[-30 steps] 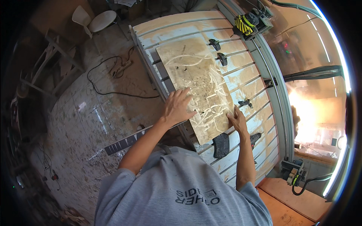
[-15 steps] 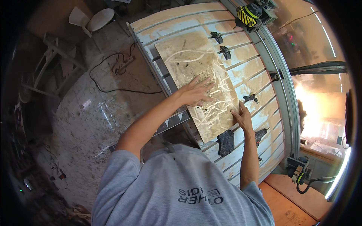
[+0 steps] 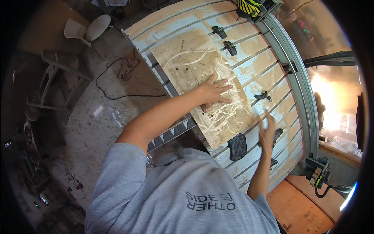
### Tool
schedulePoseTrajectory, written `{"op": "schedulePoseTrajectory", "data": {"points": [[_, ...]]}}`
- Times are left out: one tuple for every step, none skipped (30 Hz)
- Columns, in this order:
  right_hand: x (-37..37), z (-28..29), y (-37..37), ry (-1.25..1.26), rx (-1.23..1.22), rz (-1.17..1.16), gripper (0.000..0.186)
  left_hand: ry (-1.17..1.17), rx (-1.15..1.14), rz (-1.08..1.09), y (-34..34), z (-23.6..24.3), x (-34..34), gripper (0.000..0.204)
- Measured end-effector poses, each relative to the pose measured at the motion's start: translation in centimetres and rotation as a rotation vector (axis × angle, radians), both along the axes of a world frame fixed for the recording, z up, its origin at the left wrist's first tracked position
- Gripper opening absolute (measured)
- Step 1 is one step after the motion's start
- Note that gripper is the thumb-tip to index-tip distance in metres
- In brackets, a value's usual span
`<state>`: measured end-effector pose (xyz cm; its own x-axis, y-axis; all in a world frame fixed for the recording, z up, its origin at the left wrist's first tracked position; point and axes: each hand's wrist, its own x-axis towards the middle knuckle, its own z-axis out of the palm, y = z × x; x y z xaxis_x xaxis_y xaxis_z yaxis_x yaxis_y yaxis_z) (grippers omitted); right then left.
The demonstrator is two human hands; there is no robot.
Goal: The person marks a wooden guitar neck blank with a ruler and pen, carries it across a workshop, and uses a handheld power drill to secure a workpiece to a CNC machine bed.
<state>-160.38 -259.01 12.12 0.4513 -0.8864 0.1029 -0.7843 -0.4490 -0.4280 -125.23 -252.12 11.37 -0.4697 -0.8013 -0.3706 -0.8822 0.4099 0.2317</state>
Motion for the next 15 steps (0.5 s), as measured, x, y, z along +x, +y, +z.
{"op": "schedulePoseTrajectory", "data": {"points": [[-3.1,0.0,0.2,-0.041,-0.049,-0.085,0.060,-0.002,0.004,0.011,0.0,0.1,0.0,0.123],[-6.8,-0.1,0.8,-0.079,-0.097,-0.172,0.061,-0.001,0.007,0.019,0.1,0.1,-0.1,0.123],[-10.7,-0.3,1.7,-0.053,-0.069,-0.288,0.064,-0.003,0.007,0.023,0.2,0.1,0.0,0.123],[-14.7,-0.4,2.9,-0.024,-0.044,-0.406,0.067,-0.004,0.003,0.024,0.2,0.1,0.1,0.123],[-18.4,-0.5,4.4,0.101,0.055,-0.543,0.073,-0.004,-0.002,0.023,0.2,0.1,0.1,0.123],[-21.5,-0.7,5.9,0.224,0.156,-0.677,0.080,-0.007,-0.006,0.021,0.1,0.2,0.1,0.122],[-24.2,-1.3,7.9,0.267,0.169,-0.607,0.088,-0.009,-0.009,0.017,0.1,0.3,-0.1,0.122],[-26.4,-2.0,9.6,0.307,0.183,-0.532,0.097,-0.014,-0.013,0.018,0.1,0.4,-0.2,0.121],[-26.8,-2.0,10.6,0.343,0.195,-0.458,0.106,-0.024,-0.014,0.025,0.2,0.6,-0.3,0.121],[-27.1,-2.3,11.1,0.330,0.236,-0.474,0.113,-0.034,-0.016,0.033,0.3,0.7,-0.4,0.121],[-26.7,-2.4,11.7,0.314,0.277,-0.489,0.121,-0.045,-0.018,0.043,0.5,1.0,-0.4,0.120],[-25.8,-2.1,12.1,0.296,0.311,-0.506,0.128,-0.048,-0.021,0.040,0.4,1.1,-0.4,0.120],[-25.4,-2.8,12.5,0.209,0.300,-0.516,0.133,-0.049,-0.024,0.040,0.3,1.0,-0.4,0.120],[-25.2,-3.3,12.8,0.126,0.274,-0.533,0.135,-0.044,-0.026,0.038,0.2,0.9,-0.5,0.120],[-24.8,-3.6,12.8,0.044,0.245,-0.545,0.136,-0.039,-0.029,0.033,0.0,0.7,-0.5,0.120]]}}
